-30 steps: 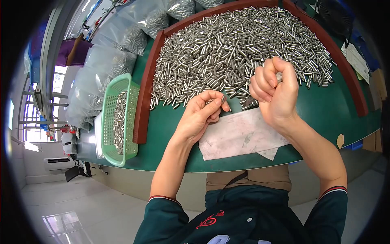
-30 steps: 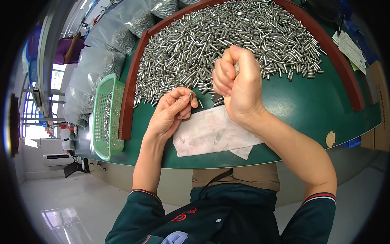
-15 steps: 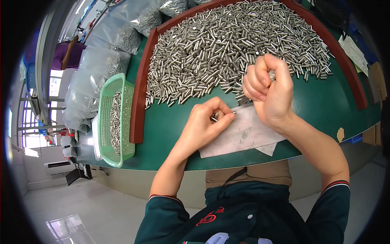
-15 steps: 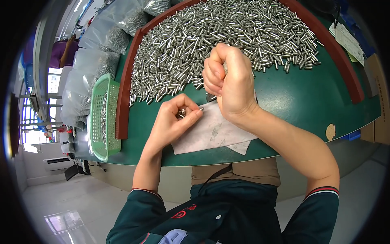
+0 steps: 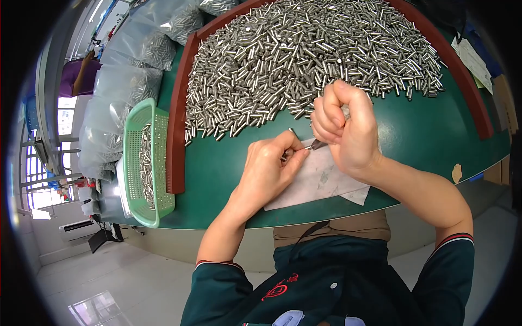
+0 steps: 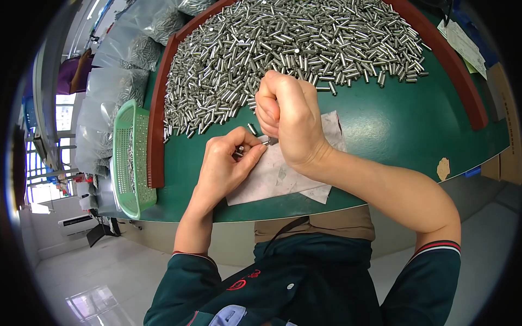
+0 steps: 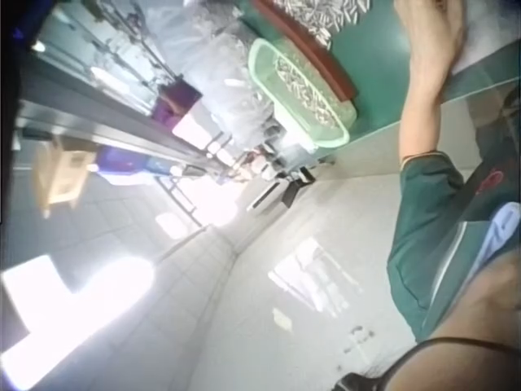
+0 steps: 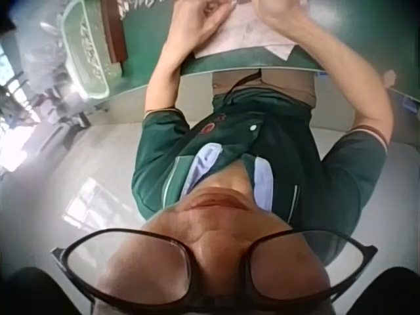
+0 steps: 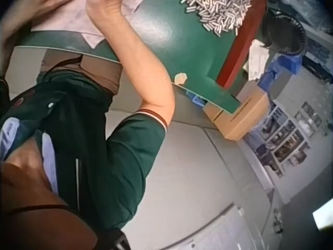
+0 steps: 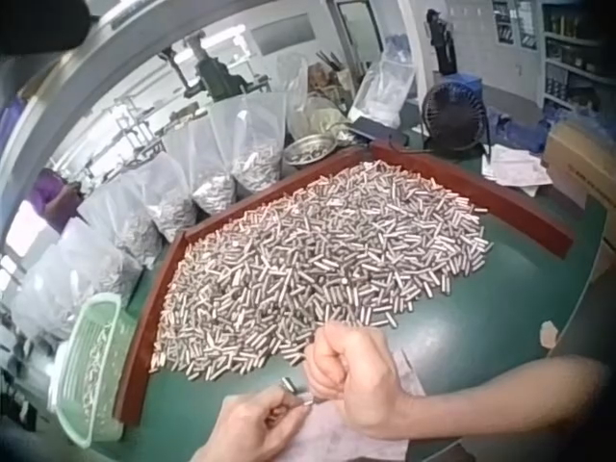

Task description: Inspecting and cleaning internal parts of small metal cylindrical components using a metal tool at a factory workbench.

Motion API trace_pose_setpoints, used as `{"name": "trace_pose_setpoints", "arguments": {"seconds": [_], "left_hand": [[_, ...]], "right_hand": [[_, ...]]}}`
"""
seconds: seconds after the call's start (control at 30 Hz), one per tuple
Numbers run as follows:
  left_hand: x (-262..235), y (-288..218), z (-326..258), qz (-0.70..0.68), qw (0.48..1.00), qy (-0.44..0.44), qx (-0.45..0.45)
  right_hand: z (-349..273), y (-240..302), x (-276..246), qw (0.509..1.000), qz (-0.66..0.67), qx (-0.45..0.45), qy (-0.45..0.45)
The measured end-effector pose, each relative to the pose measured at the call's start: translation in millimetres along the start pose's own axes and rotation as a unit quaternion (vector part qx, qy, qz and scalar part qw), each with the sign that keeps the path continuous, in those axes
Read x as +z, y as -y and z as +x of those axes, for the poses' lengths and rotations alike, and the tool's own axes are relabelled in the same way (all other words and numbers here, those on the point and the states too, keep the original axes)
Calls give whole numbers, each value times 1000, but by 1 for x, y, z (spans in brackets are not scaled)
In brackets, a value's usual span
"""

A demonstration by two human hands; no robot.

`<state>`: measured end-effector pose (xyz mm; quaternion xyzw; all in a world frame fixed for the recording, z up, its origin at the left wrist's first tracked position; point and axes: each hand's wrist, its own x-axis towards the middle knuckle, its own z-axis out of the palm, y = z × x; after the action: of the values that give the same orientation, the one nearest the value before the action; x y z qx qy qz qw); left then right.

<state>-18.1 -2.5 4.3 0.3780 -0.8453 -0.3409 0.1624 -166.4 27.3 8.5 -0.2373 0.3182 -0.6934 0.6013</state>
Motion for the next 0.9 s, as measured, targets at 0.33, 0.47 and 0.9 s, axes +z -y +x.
{"name": "trace_pose_setpoints", "arguments": {"seconds": [0.33, 0.47, 0.9], "left_hand": [[0, -2, -1, 5, 1000, -4, -3], [0, -2, -1, 3, 1000, -2, -9], [-1, -6, 2, -21, 1000, -16, 0]], "right_hand": [[-1, 0, 1, 1000, 8, 7, -11], [-2, -2, 1, 1000, 4, 1, -14], [-9, -13, 11, 987, -117, -111, 12]]}}
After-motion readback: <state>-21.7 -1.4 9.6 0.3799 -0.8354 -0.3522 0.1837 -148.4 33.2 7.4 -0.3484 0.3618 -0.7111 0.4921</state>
